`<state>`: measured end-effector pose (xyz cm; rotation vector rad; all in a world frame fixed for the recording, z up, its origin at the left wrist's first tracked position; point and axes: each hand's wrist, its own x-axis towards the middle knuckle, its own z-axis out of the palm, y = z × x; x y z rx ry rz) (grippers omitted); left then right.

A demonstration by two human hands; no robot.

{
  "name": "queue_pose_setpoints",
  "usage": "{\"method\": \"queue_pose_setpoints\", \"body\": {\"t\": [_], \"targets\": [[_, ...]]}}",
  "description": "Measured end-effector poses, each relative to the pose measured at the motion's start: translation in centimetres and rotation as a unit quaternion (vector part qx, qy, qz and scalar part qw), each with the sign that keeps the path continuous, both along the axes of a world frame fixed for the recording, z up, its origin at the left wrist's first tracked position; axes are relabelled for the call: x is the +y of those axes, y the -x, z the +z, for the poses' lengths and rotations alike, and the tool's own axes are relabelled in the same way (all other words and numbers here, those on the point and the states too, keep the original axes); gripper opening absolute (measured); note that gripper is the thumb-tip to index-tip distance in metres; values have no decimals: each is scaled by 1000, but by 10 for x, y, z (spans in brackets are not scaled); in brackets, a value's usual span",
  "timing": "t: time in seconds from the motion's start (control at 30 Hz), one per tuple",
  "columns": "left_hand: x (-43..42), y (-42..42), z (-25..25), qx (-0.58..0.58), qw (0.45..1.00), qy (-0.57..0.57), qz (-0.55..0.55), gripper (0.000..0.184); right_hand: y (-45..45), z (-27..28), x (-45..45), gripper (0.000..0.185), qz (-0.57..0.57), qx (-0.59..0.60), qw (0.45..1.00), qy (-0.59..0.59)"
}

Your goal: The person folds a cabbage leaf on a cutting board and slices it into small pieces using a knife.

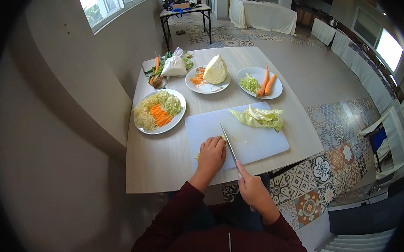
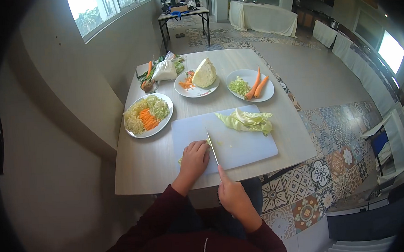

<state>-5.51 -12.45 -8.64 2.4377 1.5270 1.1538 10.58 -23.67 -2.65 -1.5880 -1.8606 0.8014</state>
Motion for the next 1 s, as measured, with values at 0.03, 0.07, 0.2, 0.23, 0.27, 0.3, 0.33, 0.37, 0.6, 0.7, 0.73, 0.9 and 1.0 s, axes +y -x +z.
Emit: {"method": "queue_pose_setpoints", "body": {"t": [0.03,0.07,0.2,0.23,0.27,0.3,0.33,0.37,0.6,0.7,0.73,0.9,1.0], "targets": [[0,0,0,-1,1000,0,0,22,3,-3,5,53,-1,-6,1000,0],[0,0,0,0,1000,1,1,22,5,-5,11,53,-2,-13,1000,0],[0,0,0,6,1000,-14,4,20,9,-1,13,54,8,-20,1000,13],[0,0,1,8,1000,-22,4,19,8,2,10,54,10,-17,1000,17],[1,0,1,9,1000,-24,4,19,5,4,4,54,11,-15,1000,20],[1,0,1,10,1000,-25,5,19,2,7,-1,54,13,-12,1000,24],[0,0,0,12,1000,-26,5,19,-1,10,-8,54,15,-15,999,31],[0,0,0,8,1000,-16,4,20,-3,13,-15,54,15,-18,999,38],[-1,0,2,-4,1000,-1,0,21,-17,38,-44,53,27,-15,996,80],[-1,0,2,-3,1000,2,1,21,-16,42,-45,53,30,-11,997,75],[-1,0,2,-2,1000,2,1,21,-15,41,-43,54,30,-9,997,67],[1,0,-2,1,1000,-24,1,18,-5,25,-27,54,18,-10,998,62],[1,0,-1,3,1000,-21,2,18,1,16,-10,54,18,-24,999,38]]}}
